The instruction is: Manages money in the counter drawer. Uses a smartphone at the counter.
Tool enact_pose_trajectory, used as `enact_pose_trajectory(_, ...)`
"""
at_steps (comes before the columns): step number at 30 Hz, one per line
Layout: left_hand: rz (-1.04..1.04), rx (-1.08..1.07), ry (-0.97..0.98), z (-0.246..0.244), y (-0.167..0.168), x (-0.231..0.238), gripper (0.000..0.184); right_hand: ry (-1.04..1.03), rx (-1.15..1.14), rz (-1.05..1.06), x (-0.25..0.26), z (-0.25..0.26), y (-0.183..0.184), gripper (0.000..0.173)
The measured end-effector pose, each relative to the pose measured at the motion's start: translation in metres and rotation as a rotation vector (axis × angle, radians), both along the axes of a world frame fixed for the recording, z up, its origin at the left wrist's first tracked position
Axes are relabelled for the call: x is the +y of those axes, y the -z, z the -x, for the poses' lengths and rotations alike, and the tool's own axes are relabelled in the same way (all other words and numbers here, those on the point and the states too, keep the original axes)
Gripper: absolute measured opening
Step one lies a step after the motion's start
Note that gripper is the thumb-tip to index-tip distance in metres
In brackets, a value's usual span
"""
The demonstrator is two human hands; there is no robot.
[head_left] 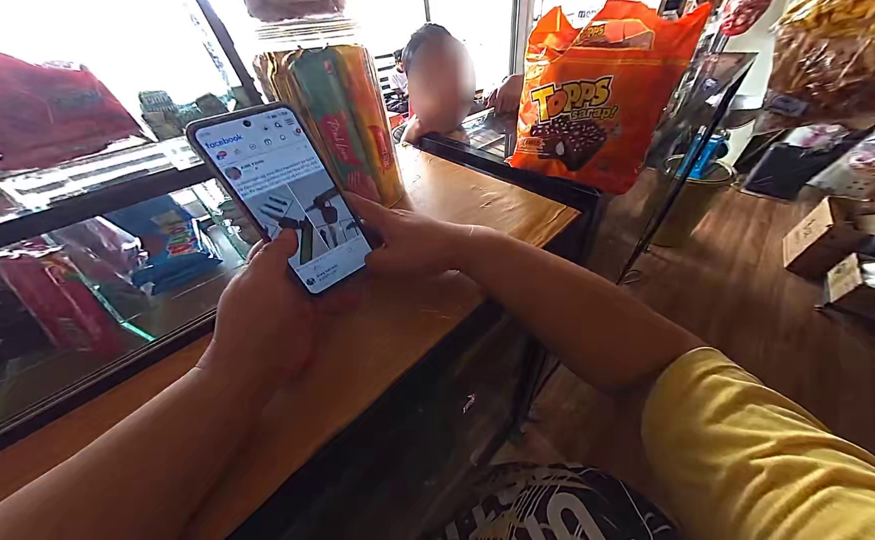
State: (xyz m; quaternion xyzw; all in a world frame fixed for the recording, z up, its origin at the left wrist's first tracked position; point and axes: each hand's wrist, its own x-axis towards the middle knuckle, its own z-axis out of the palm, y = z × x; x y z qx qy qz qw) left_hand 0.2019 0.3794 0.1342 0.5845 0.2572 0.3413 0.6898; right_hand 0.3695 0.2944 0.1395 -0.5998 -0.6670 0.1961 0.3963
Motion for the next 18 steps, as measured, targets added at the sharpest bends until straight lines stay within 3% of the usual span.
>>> enact_pose_trajectory(12, -0.058, -0.020, 0.077, 0.0038, -0.0023, -0.0026, 0.062, -0.029, 0.011, -0.005, 0.0008, -0.0021, 0.0012, 0.083)
enact_pose_trajectory(18, -0.017, -0.030, 0.033, 0.0014, -0.0023, -0.0018, 0.062, 0.000, -0.011, 0.016, -0.0018, -0.0001, -0.0030, 0.080)
